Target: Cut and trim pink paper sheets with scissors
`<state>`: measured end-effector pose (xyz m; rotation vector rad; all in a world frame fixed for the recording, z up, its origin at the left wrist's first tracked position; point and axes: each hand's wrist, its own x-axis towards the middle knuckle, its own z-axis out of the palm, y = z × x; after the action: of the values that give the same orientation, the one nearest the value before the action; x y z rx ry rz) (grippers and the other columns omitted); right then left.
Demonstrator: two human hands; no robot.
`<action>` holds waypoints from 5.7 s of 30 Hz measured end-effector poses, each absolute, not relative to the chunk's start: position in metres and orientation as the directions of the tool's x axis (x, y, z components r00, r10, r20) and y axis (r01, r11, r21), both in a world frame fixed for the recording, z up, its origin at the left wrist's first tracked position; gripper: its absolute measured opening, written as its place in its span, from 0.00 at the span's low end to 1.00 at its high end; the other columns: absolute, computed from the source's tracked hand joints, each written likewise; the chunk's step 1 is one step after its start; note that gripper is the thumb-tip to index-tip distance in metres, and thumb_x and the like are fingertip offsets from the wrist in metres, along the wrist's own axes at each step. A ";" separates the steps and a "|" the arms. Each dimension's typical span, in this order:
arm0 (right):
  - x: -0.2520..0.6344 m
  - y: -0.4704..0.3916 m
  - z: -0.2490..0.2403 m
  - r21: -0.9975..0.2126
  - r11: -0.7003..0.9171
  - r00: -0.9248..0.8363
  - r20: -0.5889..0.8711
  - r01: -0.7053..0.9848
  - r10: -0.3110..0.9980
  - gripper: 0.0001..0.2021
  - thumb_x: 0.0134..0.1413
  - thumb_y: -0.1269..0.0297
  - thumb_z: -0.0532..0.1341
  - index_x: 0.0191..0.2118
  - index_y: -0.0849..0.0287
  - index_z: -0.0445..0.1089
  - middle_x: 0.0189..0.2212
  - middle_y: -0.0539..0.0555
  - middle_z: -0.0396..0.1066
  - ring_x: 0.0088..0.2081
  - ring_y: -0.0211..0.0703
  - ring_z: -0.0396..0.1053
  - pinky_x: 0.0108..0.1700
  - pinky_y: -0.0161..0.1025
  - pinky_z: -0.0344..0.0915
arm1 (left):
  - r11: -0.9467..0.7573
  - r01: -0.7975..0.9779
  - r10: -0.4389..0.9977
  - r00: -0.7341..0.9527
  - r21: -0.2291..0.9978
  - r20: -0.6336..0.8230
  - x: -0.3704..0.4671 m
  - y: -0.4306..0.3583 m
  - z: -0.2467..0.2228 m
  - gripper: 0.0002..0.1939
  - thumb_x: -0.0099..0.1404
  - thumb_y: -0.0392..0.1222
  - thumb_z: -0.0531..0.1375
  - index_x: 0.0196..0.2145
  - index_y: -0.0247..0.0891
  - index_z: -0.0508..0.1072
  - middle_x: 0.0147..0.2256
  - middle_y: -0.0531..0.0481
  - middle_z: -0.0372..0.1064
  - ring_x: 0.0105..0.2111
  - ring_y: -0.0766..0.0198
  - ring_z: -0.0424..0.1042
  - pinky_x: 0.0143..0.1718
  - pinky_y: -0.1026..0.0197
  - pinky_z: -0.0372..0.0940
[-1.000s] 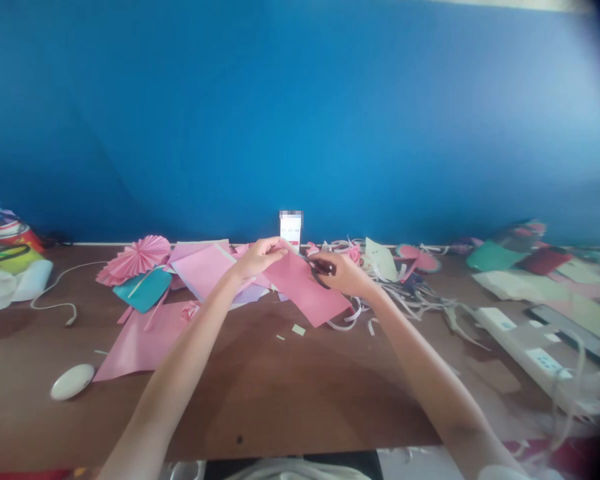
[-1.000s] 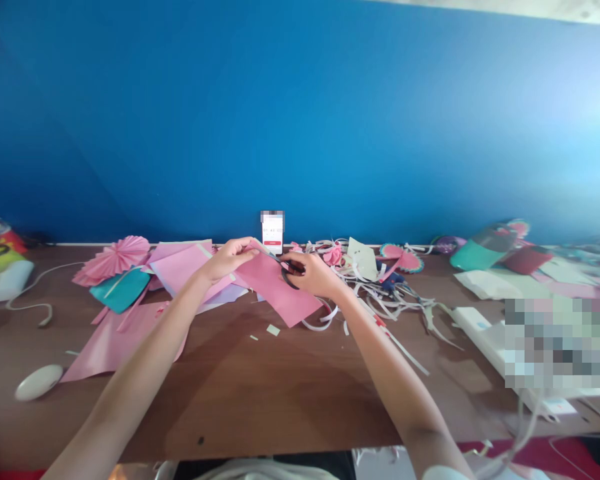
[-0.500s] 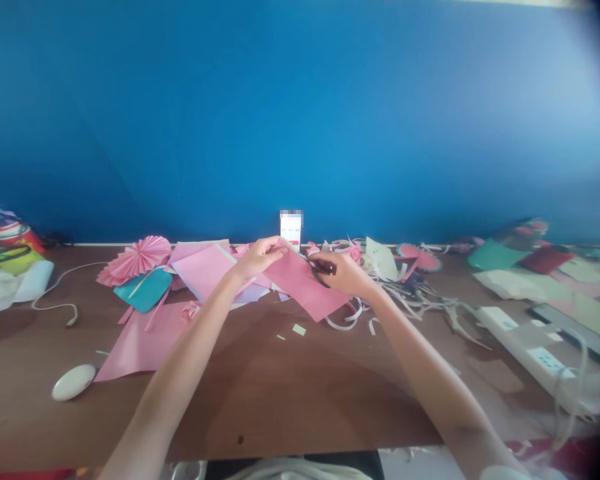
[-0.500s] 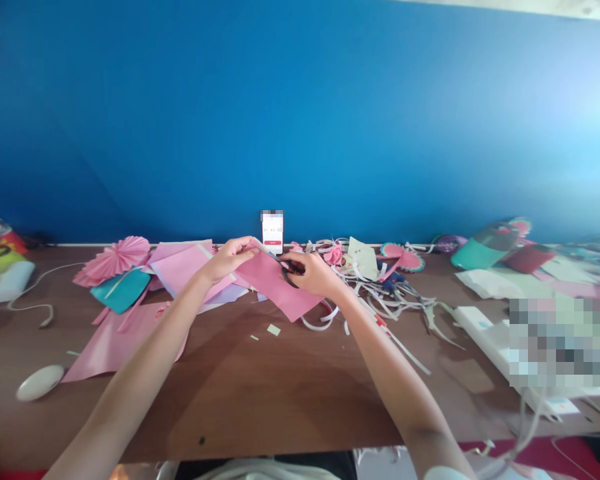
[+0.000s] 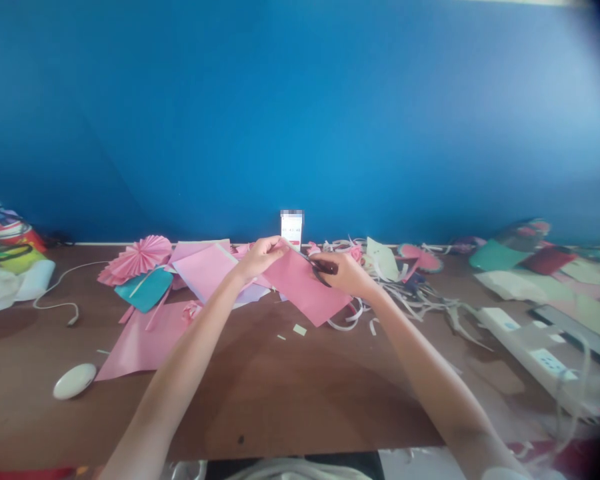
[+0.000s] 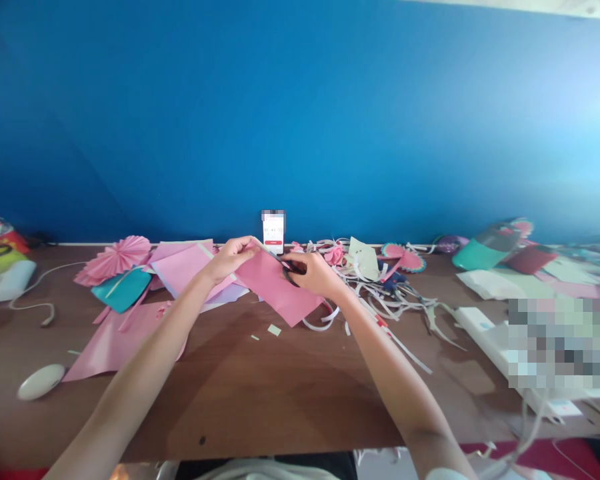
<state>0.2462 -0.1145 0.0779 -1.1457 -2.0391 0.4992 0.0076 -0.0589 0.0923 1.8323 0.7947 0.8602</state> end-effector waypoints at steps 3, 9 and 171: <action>0.247 -0.113 0.076 -0.652 0.509 -0.322 0.394 0.562 0.861 0.17 0.49 0.69 0.59 0.46 0.57 0.75 0.38 0.53 0.77 0.35 0.42 0.72 0.35 0.37 0.67 | -0.358 0.158 0.814 0.536 0.920 0.224 0.008 -0.059 0.092 0.21 0.63 0.58 0.57 0.41 0.37 0.72 0.41 0.44 0.74 0.41 0.55 0.73 0.39 0.59 0.64; 0.247 -0.113 0.075 -0.691 0.491 -0.318 0.375 0.530 0.871 0.18 0.49 0.70 0.59 0.47 0.58 0.76 0.40 0.54 0.77 0.37 0.44 0.73 0.39 0.39 0.69 | -0.354 0.145 0.814 0.534 0.924 0.227 0.008 -0.060 0.094 0.20 0.63 0.57 0.58 0.39 0.37 0.71 0.40 0.45 0.73 0.40 0.57 0.72 0.38 0.60 0.64; 0.253 -0.109 0.073 -0.742 0.440 -0.324 0.310 0.506 0.894 0.19 0.52 0.63 0.63 0.50 0.56 0.75 0.44 0.56 0.76 0.41 0.48 0.74 0.45 0.46 0.73 | -0.535 0.284 0.818 0.409 0.796 0.404 0.012 -0.059 0.090 0.17 0.67 0.54 0.50 0.33 0.37 0.67 0.29 0.51 0.62 0.29 0.64 0.59 0.30 0.62 0.51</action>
<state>0.2526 -0.1089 0.0726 -1.1743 -1.9786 0.6926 0.0117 -0.0591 0.0897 2.0283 0.9340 1.0767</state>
